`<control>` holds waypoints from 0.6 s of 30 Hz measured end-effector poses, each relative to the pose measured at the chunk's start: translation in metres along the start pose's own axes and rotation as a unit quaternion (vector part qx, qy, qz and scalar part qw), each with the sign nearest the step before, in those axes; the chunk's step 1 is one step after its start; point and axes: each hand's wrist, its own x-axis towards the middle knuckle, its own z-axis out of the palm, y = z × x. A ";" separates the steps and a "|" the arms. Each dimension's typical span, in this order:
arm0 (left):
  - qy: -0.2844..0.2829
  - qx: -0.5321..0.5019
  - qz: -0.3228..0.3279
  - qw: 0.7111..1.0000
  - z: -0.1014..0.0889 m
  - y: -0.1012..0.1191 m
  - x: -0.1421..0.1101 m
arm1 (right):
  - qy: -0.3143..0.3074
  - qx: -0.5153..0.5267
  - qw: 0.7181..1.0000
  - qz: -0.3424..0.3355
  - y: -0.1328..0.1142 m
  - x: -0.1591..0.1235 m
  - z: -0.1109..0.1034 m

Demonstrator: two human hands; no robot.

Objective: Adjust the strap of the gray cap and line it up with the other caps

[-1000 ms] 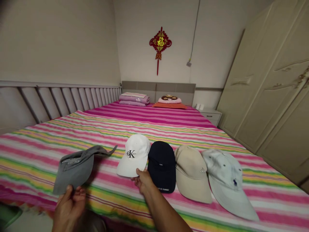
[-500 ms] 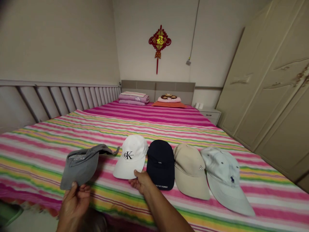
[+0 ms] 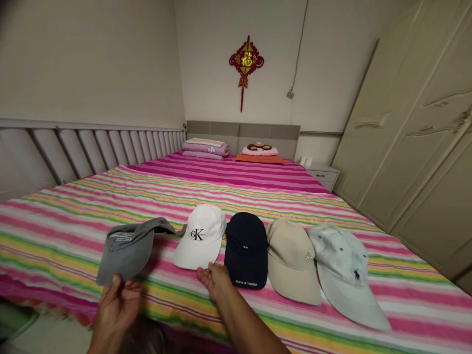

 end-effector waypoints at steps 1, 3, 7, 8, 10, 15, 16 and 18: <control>-0.005 -0.005 -0.004 1.000 0.001 0.001 -0.001 | 0.002 0.001 1.000 -0.012 0.003 -0.006 -0.002; -0.016 -0.016 -0.015 1.000 0.004 0.003 -0.004 | -0.001 -0.001 0.999 -0.033 0.008 -0.020 -0.006; -0.031 -0.018 -0.070 0.997 0.008 0.005 -0.019 | -0.042 -0.021 0.998 -0.048 0.009 -0.052 -0.012; -0.033 -0.011 -0.091 0.995 0.007 0.004 -0.025 | -0.072 -0.038 0.995 -0.060 0.005 -0.061 -0.011; -0.044 0.020 -0.139 0.989 0.003 -0.005 -0.041 | -0.166 -0.089 0.975 -0.115 -0.007 -0.079 -0.009; -0.086 0.157 -0.289 0.940 -0.029 -0.046 -0.083 | -0.308 -0.093 0.926 -0.198 -0.033 -0.120 -0.009; -0.094 0.179 -0.316 0.927 -0.038 -0.053 -0.088 | -0.294 -0.069 0.934 -0.191 -0.035 -0.125 -0.013; -0.136 0.231 -0.367 0.891 -0.054 -0.061 -0.093 | -0.237 -0.033 0.954 -0.181 -0.037 -0.131 -0.025</control>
